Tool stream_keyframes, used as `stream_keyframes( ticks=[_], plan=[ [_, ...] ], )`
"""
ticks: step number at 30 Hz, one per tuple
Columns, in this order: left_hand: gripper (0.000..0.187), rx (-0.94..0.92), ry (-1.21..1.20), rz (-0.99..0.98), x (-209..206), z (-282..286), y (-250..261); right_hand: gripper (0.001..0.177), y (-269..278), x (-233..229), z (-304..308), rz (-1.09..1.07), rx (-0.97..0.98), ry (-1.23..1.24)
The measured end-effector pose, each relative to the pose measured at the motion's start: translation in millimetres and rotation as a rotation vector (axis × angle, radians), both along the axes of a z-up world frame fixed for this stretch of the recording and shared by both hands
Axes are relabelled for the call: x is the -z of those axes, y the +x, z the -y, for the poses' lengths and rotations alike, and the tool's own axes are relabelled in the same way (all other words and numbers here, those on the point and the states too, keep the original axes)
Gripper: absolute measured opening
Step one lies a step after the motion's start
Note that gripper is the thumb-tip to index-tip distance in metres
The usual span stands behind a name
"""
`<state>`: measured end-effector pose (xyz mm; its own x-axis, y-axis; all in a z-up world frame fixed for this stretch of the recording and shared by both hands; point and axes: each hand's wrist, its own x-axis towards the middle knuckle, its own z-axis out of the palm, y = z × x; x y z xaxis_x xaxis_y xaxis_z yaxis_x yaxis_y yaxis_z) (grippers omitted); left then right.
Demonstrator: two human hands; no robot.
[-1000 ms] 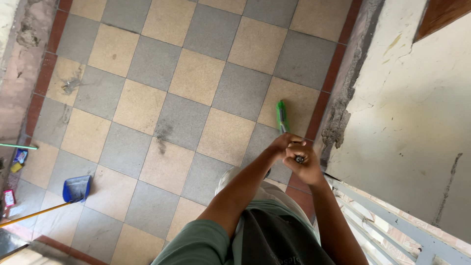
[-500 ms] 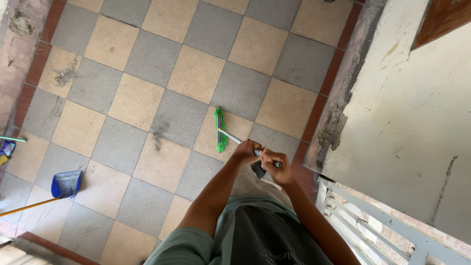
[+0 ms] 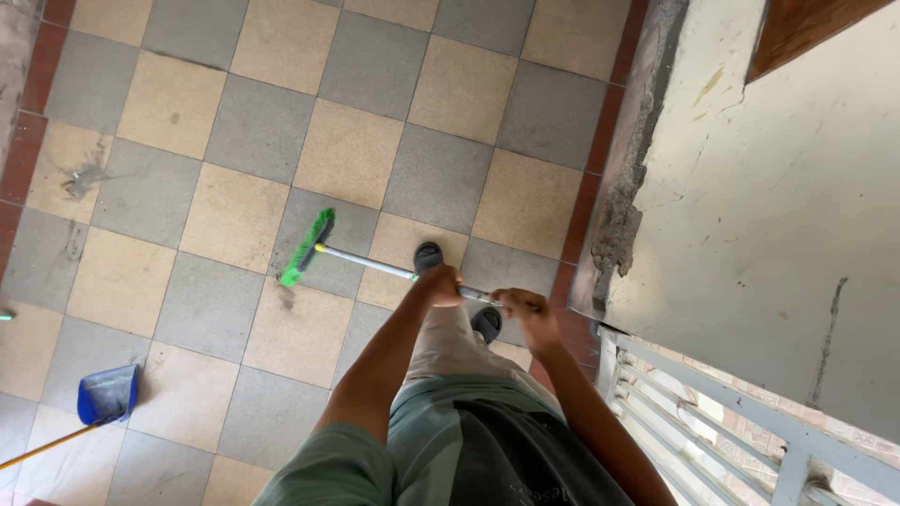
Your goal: The person sweeps the tiled floor using a broom, pushing debris into a pile.
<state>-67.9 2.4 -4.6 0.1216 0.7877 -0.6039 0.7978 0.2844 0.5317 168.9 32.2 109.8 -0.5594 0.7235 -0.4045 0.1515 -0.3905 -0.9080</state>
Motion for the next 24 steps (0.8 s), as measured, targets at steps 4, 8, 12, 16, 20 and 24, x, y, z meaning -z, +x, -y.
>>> stream_keyframes(
  ticks=[4,8,12,16,20,24],
  plan=[
    [0.022,-0.018,0.1,0.134,-44,-52,40,0.019,9,-71,-44,0.426,0.025,0.852],
    [0.02,0.01,0.446,0.51,-94,-98,92,0.032,24,-132,-74,0.287,0.305,0.758],
    [0.018,0.086,0.409,0.583,-88,-156,112,0.047,-1,-149,-94,-0.347,0.507,0.385],
    [0.029,0.066,0.429,0.726,-35,-201,80,0.026,-74,-107,-118,0.213,0.384,0.359],
    [0.028,-0.039,0.151,0.612,-22,-218,11,0.028,-132,-66,-136,0.034,0.225,0.425],
    [0.026,-0.212,0.025,0.573,-16,-203,-40,0.034,-176,-63,-152,-0.138,0.051,0.386]
  ],
)
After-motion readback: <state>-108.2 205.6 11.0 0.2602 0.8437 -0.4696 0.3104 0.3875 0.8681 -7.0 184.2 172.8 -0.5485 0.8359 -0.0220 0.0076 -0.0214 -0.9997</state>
